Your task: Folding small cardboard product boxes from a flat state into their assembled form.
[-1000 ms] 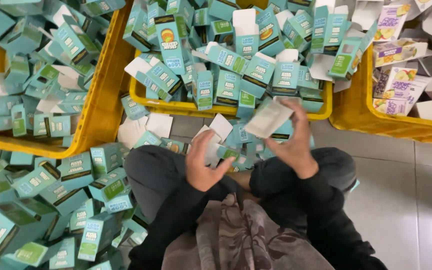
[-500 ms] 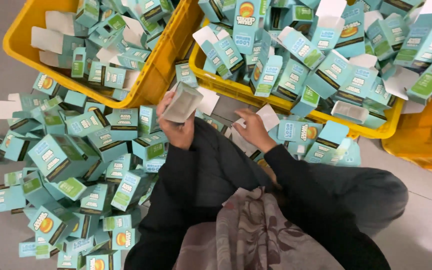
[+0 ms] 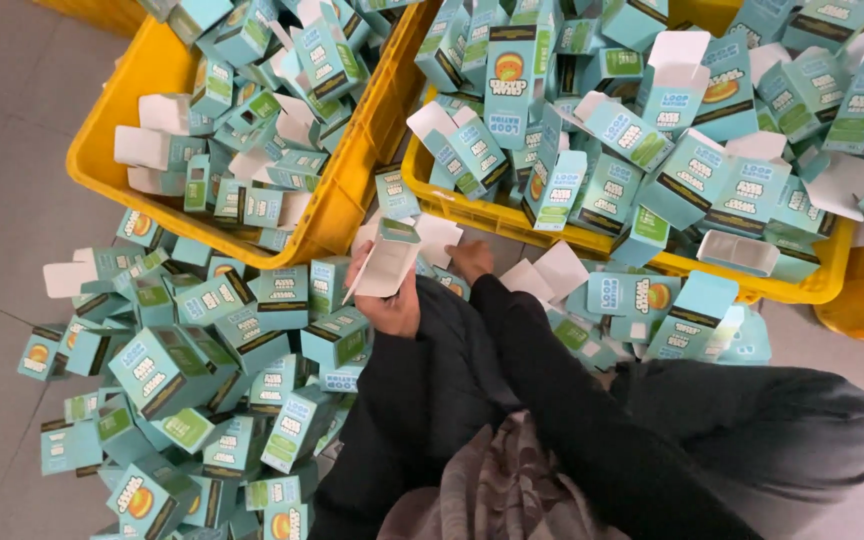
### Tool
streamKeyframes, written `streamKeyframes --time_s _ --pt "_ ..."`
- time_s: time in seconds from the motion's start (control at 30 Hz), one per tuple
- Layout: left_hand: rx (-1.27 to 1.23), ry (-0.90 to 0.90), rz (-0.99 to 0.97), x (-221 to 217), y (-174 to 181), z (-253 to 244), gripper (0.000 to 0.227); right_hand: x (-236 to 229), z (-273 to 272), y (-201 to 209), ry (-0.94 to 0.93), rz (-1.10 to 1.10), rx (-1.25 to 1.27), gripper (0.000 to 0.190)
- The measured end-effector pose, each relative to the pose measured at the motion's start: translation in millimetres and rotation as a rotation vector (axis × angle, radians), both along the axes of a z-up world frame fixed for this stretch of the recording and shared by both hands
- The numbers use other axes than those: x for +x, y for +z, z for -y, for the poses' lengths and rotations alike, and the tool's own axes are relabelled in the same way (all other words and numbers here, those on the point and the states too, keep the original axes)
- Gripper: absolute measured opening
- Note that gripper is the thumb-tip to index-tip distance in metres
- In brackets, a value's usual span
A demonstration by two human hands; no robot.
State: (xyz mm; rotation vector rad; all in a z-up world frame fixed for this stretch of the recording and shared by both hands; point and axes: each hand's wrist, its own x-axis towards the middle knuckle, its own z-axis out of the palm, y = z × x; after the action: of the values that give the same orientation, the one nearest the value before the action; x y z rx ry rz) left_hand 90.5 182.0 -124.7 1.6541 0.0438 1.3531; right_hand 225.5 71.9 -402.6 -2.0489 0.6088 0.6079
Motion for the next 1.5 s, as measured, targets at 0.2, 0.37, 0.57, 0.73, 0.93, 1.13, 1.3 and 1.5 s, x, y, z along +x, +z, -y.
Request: streamKeyframes --time_s 0.2,0.37,0.57,0.73,0.93,1.13,1.3,1.5 --pt "-0.006 0.071 -0.077 0.0 9.8 6.1 0.069 -11.2 -0.4 46.4 -0.049 0.061 0.306 0.039" --pt "-0.067 0.056 -0.129 -7.1 -22.2 -1.6 0.073 -89.3 102.6 252.5 0.388 0.980 0.297 0.013" --pt "-0.147 -0.103 -0.229 -22.7 0.8 2.4 0.065 -197.8 324.8 398.6 0.633 1.461 -0.437 0.027" --pt "-0.172 -0.186 -0.270 -28.8 17.9 7.6 0.060 -286.8 435.1 403.0 0.454 1.172 -0.938 0.012" --pt "-0.180 -0.152 -0.274 -30.4 10.9 5.2 0.058 -322.7 451.9 369.3 0.251 0.840 -0.769 0.027" --pt "-0.176 -0.180 -0.319 -30.1 8.5 4.4 0.058 -271.5 484.4 375.6 -0.037 0.507 -0.542 0.057" --pt "-0.156 -0.182 -0.346 -29.5 13.0 2.9 0.057 -247.5 521.4 350.2 0.379 0.366 -0.820 0.090" --pt "-0.067 -0.128 -0.358 -30.9 23.8 4.6 0.058 -262.7 498.9 363.2 0.444 0.454 -0.973 0.048"
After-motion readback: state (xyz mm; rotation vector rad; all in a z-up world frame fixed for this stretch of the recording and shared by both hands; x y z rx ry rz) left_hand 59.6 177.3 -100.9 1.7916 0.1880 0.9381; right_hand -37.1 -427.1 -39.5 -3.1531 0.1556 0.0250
